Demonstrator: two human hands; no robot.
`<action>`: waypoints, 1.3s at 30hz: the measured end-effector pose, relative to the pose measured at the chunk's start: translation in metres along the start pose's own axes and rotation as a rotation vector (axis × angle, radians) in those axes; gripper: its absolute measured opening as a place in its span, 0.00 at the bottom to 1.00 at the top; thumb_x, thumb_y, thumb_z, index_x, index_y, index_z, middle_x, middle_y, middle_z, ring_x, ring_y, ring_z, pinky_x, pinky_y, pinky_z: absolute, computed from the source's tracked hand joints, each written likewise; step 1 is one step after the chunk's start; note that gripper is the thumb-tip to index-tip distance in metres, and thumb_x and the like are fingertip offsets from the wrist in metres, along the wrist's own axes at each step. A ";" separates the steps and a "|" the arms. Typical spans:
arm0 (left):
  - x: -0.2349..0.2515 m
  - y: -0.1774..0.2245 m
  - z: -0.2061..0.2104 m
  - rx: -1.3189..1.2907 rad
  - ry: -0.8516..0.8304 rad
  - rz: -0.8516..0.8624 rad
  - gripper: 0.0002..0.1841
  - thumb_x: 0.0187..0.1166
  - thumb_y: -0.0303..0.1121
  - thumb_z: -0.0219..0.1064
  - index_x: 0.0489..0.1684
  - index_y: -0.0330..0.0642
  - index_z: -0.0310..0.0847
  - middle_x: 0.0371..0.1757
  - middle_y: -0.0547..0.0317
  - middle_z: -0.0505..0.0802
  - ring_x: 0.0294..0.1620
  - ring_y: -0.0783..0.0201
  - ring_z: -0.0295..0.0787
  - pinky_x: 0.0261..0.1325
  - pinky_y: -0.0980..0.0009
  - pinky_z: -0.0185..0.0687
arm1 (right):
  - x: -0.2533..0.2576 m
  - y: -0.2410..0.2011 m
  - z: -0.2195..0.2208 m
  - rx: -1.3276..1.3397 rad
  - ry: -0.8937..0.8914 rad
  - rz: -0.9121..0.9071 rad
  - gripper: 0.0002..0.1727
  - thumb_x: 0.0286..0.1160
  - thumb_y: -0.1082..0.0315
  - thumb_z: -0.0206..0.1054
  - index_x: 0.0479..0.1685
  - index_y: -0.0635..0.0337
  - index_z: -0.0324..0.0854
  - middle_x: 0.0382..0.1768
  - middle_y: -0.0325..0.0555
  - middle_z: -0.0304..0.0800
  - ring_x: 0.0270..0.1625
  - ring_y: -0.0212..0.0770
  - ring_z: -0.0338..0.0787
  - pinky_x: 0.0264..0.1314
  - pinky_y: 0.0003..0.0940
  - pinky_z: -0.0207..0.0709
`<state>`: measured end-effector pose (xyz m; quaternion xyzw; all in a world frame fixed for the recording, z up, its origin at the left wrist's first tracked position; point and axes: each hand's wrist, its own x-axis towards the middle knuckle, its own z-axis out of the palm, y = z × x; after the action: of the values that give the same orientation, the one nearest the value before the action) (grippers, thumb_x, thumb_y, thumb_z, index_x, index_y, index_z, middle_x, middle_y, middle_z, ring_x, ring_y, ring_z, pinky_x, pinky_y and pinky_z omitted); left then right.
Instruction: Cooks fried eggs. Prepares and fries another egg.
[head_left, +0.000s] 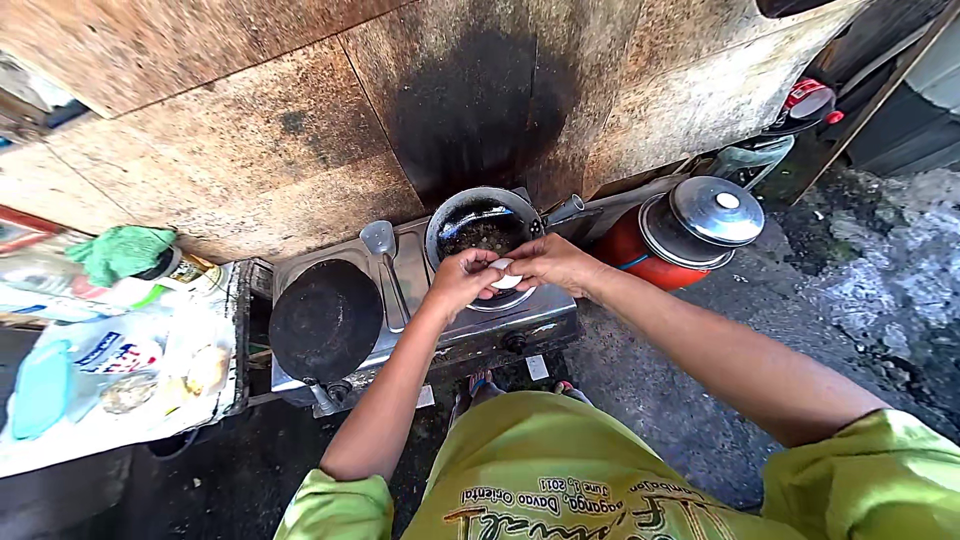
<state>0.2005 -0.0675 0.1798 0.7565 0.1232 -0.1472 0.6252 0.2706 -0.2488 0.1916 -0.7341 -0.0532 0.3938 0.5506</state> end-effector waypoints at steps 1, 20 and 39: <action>0.007 0.002 -0.004 0.001 -0.017 -0.001 0.17 0.81 0.27 0.70 0.67 0.36 0.81 0.47 0.46 0.93 0.33 0.62 0.92 0.40 0.68 0.91 | 0.004 -0.004 -0.002 -0.003 0.010 -0.002 0.16 0.76 0.72 0.73 0.60 0.70 0.87 0.46 0.55 0.94 0.41 0.40 0.94 0.48 0.34 0.89; 0.064 0.026 -0.022 0.061 -0.051 -0.140 0.18 0.74 0.23 0.76 0.62 0.32 0.85 0.53 0.44 0.92 0.41 0.61 0.92 0.48 0.68 0.91 | 0.060 -0.018 -0.018 -0.076 -0.009 0.051 0.14 0.77 0.68 0.74 0.54 0.70 0.86 0.40 0.53 0.94 0.37 0.40 0.94 0.48 0.35 0.89; 0.129 0.000 -0.035 0.089 0.034 -0.114 0.19 0.72 0.32 0.81 0.60 0.37 0.89 0.52 0.47 0.96 0.43 0.61 0.96 0.50 0.66 0.93 | 0.127 -0.013 -0.027 -0.121 0.094 0.058 0.16 0.70 0.66 0.78 0.54 0.65 0.90 0.41 0.52 0.95 0.38 0.40 0.95 0.48 0.36 0.90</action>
<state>0.3226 -0.0330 0.1372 0.7778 0.1700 -0.1752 0.5792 0.3796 -0.1998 0.1394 -0.7849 -0.0297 0.3709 0.4955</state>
